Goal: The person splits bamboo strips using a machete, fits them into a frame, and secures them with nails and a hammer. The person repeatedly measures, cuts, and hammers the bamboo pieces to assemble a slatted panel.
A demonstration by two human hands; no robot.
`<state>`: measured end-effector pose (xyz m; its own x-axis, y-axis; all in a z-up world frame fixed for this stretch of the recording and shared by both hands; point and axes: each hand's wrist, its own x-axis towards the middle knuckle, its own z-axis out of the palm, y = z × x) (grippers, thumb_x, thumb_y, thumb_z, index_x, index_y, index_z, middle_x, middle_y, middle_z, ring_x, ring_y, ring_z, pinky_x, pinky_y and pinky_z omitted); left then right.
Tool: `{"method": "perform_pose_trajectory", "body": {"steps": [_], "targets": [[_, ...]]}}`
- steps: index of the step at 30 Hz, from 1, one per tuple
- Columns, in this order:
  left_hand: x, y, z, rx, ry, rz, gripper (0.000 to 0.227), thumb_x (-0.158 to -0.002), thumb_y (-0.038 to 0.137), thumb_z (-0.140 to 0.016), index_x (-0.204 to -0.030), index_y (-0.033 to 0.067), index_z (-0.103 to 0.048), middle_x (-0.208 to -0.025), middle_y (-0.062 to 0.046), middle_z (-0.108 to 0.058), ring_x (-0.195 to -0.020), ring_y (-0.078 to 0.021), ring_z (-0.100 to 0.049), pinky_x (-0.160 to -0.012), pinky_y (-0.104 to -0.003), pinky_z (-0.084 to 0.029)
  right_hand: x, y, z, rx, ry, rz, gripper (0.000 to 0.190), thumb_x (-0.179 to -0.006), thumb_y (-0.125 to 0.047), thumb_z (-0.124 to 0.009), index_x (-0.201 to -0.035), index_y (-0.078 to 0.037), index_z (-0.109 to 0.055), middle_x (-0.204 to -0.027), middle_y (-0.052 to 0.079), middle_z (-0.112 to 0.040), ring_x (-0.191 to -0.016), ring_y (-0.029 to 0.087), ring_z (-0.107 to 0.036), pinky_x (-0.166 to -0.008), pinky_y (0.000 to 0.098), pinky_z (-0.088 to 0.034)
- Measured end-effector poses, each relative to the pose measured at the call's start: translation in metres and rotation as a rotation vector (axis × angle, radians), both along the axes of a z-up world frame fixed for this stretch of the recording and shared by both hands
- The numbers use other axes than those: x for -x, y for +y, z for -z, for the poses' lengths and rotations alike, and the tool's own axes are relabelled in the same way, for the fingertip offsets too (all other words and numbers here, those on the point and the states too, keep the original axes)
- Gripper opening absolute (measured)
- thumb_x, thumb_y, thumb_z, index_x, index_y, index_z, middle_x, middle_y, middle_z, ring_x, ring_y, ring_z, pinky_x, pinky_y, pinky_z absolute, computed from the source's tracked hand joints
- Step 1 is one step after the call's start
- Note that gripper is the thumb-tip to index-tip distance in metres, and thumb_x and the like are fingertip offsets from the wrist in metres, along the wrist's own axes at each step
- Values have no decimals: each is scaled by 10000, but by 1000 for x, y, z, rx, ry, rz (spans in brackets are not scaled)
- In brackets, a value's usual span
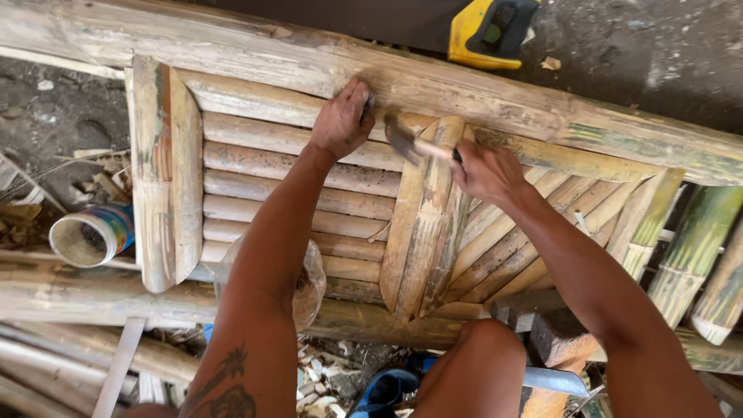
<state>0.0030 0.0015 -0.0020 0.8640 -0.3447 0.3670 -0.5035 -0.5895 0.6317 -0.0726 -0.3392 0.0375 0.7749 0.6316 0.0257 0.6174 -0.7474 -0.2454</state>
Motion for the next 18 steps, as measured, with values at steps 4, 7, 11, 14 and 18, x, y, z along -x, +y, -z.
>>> {"method": "perform_pose_trajectory", "body": {"steps": [4, 7, 11, 14, 18], "targets": [[1, 0, 8, 21, 52, -1, 312, -861, 11, -631, -1092, 89, -435, -1068, -156, -555, -791, -404, -651, -681, -492, -590, -7, -1, 0, -178, -33, -30, 245, -1062, -259, -498, -999, -33, -567, -617, 74, -561, -443, 198, -520, -374, 365, -456], [4, 5, 22, 37, 49, -4, 337, -855, 10, -640, -1114, 81, -437, -1099, -177, -556, -810, -414, -648, -688, -480, -599, -5, 5, 2, 5, 63, 58, 260, -1031, -259, -476, -978, -23, -572, -615, 70, -560, -418, 192, -485, -356, 388, -441], [-7, 4, 12, 64, -42, 58, 381, -827, 7, -655, -1147, 53, -454, -1127, -201, -565, -883, -435, -650, -726, -489, -588, 18, 19, -12, -117, 159, 437, 293, -1082, -179, -348, -1099, 36, -546, -638, 85, -550, -378, 133, -461, -324, 333, -410], [2, 2, -14, 156, 2, 91, 239, -916, 5, -644, -1104, 58, -507, -1083, -184, -605, -950, -417, -657, -832, -479, -574, 67, 46, -24, -342, 304, 608, 295, -1088, -191, -331, -1126, 31, -522, -591, 76, -549, -376, 91, -478, -325, 284, -408], [51, 44, -69, -146, 421, 180, 189, -894, 107, -662, -1063, 33, -620, -1046, -208, -722, -990, -384, -688, -843, -465, -561, 100, 100, -28, -381, 448, 585, 269, -1063, -220, -383, -1153, -10, -526, -648, 45, -565, -371, 91, -468, -256, 257, -396]]}}
